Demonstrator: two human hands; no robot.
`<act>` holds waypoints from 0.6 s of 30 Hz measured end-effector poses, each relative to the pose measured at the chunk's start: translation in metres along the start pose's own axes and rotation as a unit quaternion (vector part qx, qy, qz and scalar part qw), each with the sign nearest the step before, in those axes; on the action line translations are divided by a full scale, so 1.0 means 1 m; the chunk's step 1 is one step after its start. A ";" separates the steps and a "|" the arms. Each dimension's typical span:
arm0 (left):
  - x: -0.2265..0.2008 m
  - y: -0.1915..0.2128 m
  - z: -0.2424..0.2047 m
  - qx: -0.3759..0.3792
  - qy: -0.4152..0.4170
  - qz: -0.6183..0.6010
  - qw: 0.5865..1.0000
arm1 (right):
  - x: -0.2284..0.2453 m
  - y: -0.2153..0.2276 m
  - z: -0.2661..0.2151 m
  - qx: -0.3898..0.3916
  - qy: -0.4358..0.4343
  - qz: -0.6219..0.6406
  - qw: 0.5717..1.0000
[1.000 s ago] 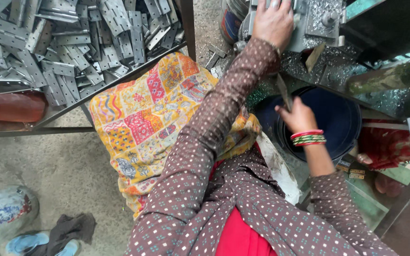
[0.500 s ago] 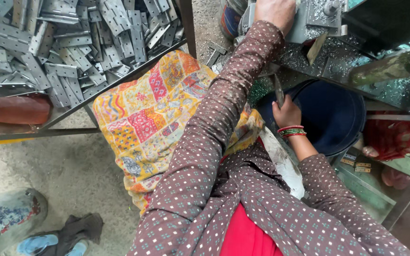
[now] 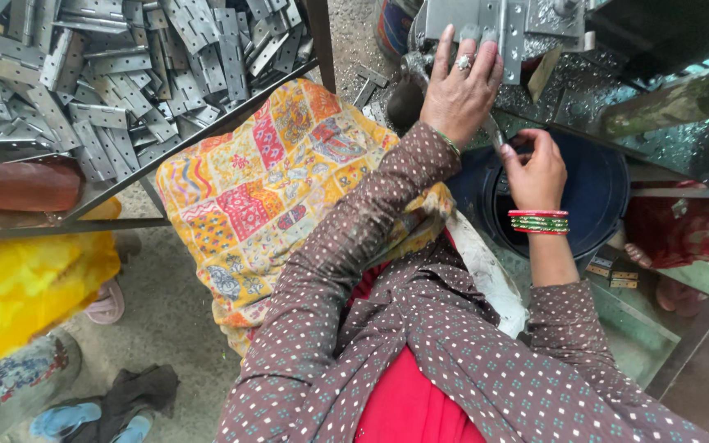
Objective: The person sits on the floor and repeatedly places metal brackets into a press machine, activates the press, and removes the processed pieces. The person handles the brackets one at a time from a nearby pile and uses a lever to operate the machine.
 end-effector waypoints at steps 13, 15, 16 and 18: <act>0.034 0.025 0.049 0.030 0.124 -0.197 0.972 | -0.006 -0.002 -0.005 -0.024 0.023 0.006 0.999; 0.044 0.019 0.055 -0.005 0.118 -0.118 0.986 | -0.005 0.001 -0.001 -0.023 0.026 0.003 0.999; 0.047 0.017 0.056 -0.030 0.107 -0.095 0.989 | -0.005 0.001 0.000 -0.022 0.022 0.006 0.999; 0.047 0.011 0.059 -0.084 0.074 -0.039 0.993 | -0.005 0.000 0.000 -0.020 0.014 0.012 1.000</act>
Point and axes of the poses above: each hand's wrist, its own z-axis towards the middle knuckle, its own y-axis out of the back of the hand, x = y × z, the point moved 4 cm from there along z, towards the middle knuckle, and after that the axes turned 2 degrees about -y, right-handed, at the moved point
